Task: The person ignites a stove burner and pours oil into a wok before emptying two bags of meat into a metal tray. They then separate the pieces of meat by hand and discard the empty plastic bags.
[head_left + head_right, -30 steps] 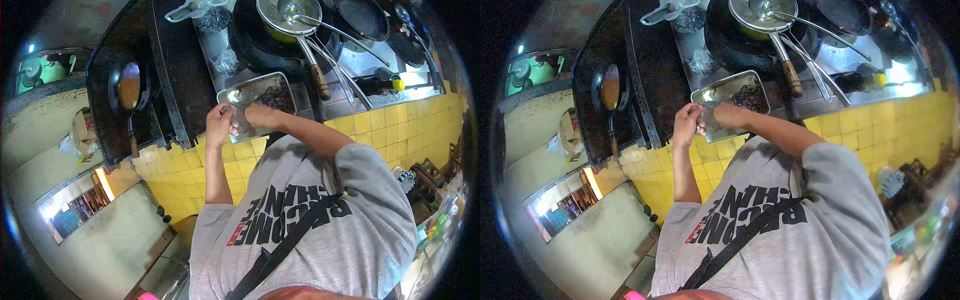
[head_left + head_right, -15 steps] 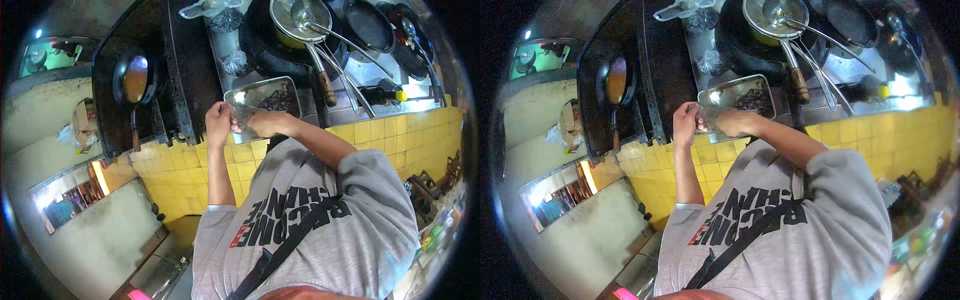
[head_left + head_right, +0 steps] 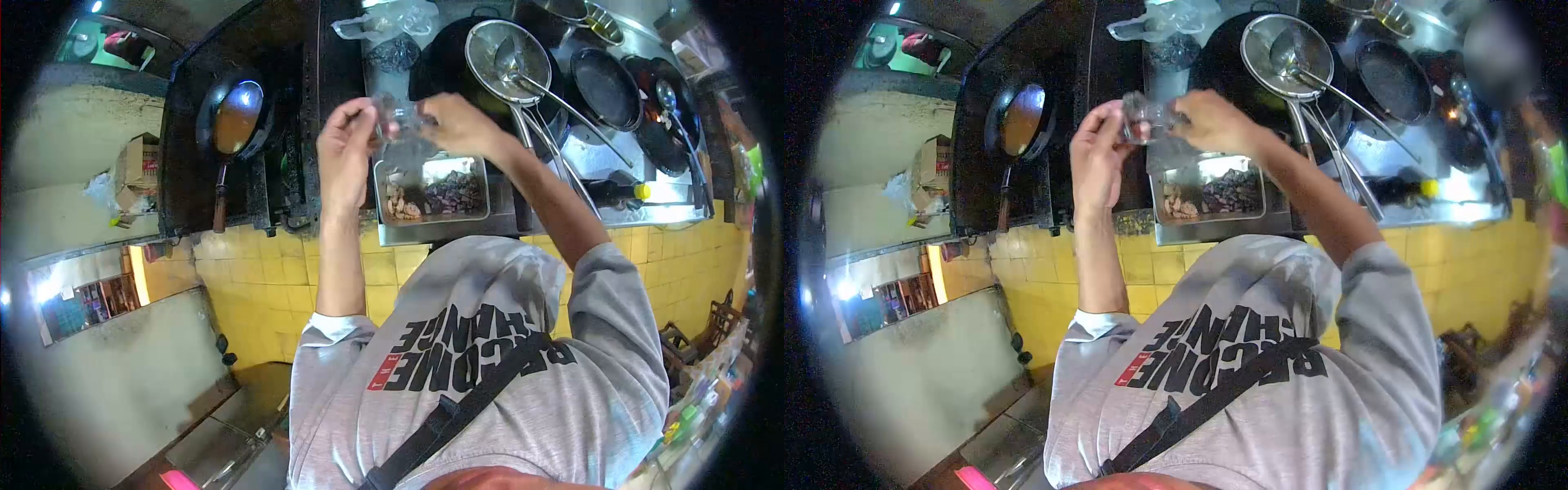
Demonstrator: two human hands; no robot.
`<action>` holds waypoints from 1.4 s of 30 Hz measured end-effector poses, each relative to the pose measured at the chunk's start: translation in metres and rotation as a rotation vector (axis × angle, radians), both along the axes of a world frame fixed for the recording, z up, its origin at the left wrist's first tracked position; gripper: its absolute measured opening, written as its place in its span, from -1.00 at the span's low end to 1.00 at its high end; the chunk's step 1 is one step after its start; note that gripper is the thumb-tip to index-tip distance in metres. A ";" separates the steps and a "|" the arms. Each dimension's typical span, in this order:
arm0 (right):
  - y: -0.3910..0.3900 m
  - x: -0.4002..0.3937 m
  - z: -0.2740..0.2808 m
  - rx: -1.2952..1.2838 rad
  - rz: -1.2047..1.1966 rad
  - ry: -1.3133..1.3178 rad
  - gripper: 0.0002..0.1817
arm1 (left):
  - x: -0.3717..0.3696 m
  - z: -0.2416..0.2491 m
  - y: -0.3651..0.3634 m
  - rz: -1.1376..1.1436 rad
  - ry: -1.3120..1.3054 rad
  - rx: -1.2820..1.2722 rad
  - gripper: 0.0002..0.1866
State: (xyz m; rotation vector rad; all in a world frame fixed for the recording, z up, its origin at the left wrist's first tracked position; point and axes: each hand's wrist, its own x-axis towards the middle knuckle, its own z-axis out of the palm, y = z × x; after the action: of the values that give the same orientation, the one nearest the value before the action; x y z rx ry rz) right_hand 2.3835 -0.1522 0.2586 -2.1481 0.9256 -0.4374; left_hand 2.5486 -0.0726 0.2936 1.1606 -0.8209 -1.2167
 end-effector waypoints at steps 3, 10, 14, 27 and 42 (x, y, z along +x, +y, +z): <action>-0.023 -0.009 0.033 -0.083 0.042 0.024 -0.77 | 0.013 -0.010 0.002 0.101 -0.127 -0.083 -0.77; -0.024 -0.020 0.097 -0.253 0.011 -0.097 -0.72 | -0.003 -0.085 0.014 -0.150 -0.142 -0.095 -0.64; -0.024 -0.021 0.100 -0.124 -0.132 -0.112 -0.69 | -0.013 -0.089 0.009 -0.184 -0.003 -0.033 -0.73; -0.013 -0.032 0.114 0.145 -0.244 -0.214 -0.64 | -0.035 -0.105 0.012 -0.135 0.283 -0.006 -0.87; -0.007 -0.040 0.097 -0.061 0.044 -0.152 -0.75 | -0.107 -0.131 0.046 0.270 0.642 0.177 -0.68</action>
State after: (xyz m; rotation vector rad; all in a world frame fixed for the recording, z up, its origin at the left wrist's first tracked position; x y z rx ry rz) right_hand 2.3433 -0.1589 0.3552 -2.1519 0.7882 -0.6046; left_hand 2.4418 -0.0269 0.1624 0.8962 -0.0732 -1.3380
